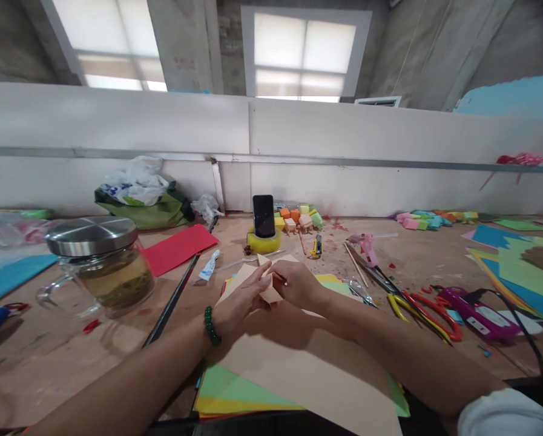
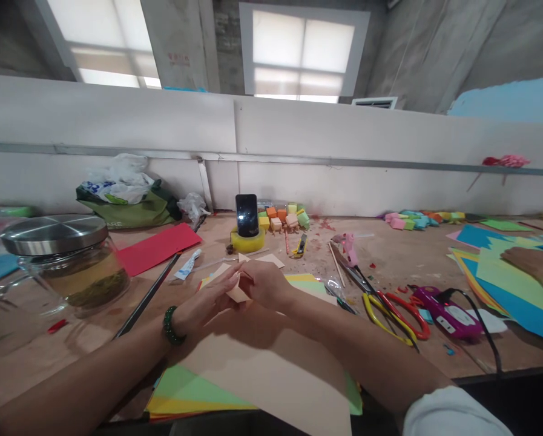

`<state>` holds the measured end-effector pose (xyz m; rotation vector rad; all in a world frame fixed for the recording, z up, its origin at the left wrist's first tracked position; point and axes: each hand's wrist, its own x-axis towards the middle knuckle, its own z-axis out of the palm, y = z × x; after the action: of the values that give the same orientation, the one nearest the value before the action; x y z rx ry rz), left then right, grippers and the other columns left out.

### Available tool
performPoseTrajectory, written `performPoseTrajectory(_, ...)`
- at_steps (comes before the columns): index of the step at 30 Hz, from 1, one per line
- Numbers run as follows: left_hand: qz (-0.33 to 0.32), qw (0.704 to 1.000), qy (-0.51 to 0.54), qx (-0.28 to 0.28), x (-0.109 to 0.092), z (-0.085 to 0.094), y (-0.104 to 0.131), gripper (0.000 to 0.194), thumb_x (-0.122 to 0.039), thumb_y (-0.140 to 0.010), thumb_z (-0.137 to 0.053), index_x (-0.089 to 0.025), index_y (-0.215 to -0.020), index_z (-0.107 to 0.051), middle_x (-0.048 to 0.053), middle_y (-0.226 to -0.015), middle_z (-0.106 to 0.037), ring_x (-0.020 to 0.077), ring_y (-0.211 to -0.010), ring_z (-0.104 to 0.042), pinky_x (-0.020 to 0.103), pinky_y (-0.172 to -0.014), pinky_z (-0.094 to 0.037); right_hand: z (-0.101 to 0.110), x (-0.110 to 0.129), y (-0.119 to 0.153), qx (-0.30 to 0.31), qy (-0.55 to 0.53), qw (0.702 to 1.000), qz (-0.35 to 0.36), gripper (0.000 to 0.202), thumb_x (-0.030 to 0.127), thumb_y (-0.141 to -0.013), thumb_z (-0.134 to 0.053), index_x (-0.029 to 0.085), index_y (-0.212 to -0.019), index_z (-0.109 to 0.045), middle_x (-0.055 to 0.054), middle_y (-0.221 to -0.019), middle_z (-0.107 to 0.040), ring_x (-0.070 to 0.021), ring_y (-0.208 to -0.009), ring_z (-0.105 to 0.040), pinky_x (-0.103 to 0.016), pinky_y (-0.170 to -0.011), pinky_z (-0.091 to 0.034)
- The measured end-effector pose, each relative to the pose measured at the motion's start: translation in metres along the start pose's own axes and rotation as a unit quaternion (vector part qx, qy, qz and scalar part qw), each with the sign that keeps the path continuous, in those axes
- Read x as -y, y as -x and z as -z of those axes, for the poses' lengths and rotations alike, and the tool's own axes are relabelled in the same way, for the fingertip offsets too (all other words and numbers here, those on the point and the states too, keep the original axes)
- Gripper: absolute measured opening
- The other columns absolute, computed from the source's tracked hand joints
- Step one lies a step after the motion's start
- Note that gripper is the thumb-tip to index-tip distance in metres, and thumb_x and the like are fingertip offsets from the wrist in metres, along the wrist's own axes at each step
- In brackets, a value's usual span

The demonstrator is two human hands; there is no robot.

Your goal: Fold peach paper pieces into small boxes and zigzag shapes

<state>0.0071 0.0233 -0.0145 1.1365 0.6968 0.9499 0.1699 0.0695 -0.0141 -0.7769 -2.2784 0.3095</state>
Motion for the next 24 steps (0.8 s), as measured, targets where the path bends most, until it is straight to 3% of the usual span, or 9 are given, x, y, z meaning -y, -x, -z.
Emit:
performPoseTrajectory(3, 0.001, 1.0, 0.014, -0.003, -0.002, 0.001, 0.0, 0.068, -0.047, -0.082, -0.065, -0.019, -0.138, -0.039, 0.004, -0.088, -0.061, 0.0158, -0.072, -0.06, 0.03, -0.066, -0.05, 0.0, -0.002, 0.001, -0.033, 0.012, 0.999, 0.02, 0.017, 0.003, -0.069, -0.053, 0.017, -0.06, -0.054, 0.001, -0.063, -0.056, -0.0103, -0.057, -0.046, -0.02, -0.055, -0.033)
performPoseTrajectory(8, 0.002, 0.999, 0.031, 0.024, -0.006, 0.002, -0.001, 0.059, -0.044, -0.079, -0.069, -0.017, -0.128, -0.05, 0.006, -0.092, -0.063, 0.0158, -0.073, -0.061, 0.029, -0.066, -0.05, 0.0, -0.004, 0.003, -0.054, -0.008, 0.997, 0.048, 0.029, 0.0, -0.067, -0.052, 0.02, -0.081, -0.069, 0.001, -0.069, -0.062, -0.0115, -0.061, -0.051, -0.021, -0.059, -0.037)
performPoseTrajectory(13, 0.009, 0.999, 0.031, 0.037, -0.005, 0.004, -0.002, 0.054, -0.042, -0.08, -0.069, -0.017, -0.126, -0.054, 0.005, -0.084, -0.063, 0.0154, -0.073, -0.061, 0.028, -0.066, -0.049, -0.001, -0.003, 0.004, -0.053, -0.003, 0.997, 0.047, 0.027, 0.001, -0.072, -0.049, 0.019, -0.069, -0.069, 0.001, -0.063, -0.061, -0.0104, -0.057, -0.051, -0.02, -0.057, -0.037)
performPoseTrajectory(16, 0.013, 0.999, 0.041, 0.031, -0.007, 0.002, -0.001, 0.055, -0.042, -0.076, -0.073, -0.018, -0.122, -0.055, 0.003, -0.082, -0.062, 0.0145, -0.071, -0.06, 0.028, -0.065, -0.049, 0.001, -0.002, 0.003, -0.032, 0.008, 0.999, 0.022, 0.025, 0.001, -0.072, -0.05, 0.018, -0.065, -0.068, 0.001, -0.062, -0.062, -0.0102, -0.056, -0.05, -0.021, -0.056, -0.036)
performPoseTrajectory(21, -0.001, 0.999, 0.035, 0.005, -0.013, -0.005, 0.001, 0.053, -0.045, -0.071, -0.077, -0.017, -0.113, -0.059, 0.006, -0.096, -0.063, 0.0136, -0.076, -0.059, 0.026, -0.065, -0.051, 0.006, 0.0, -0.001, 0.023, -0.059, 0.998, -0.012, 0.035, -0.001, -0.067, -0.051, 0.019, -0.087, -0.071, 0.001, -0.073, -0.067, -0.0093, -0.059, -0.051, -0.019, -0.054, -0.035)
performPoseTrajectory(24, 0.005, 0.999, 0.033, 0.014, -0.014, -0.005, 0.001, 0.053, -0.043, -0.073, -0.077, -0.017, -0.114, -0.058, 0.005, -0.096, -0.063, 0.0133, -0.075, -0.06, 0.026, -0.065, -0.051, 0.006, -0.002, -0.001, 0.019, -0.052, 0.998, -0.015, 0.029, 0.0, -0.068, -0.05, 0.017, -0.079, -0.07, 0.002, -0.067, -0.064, -0.009, -0.056, -0.048, -0.019, -0.053, -0.033)
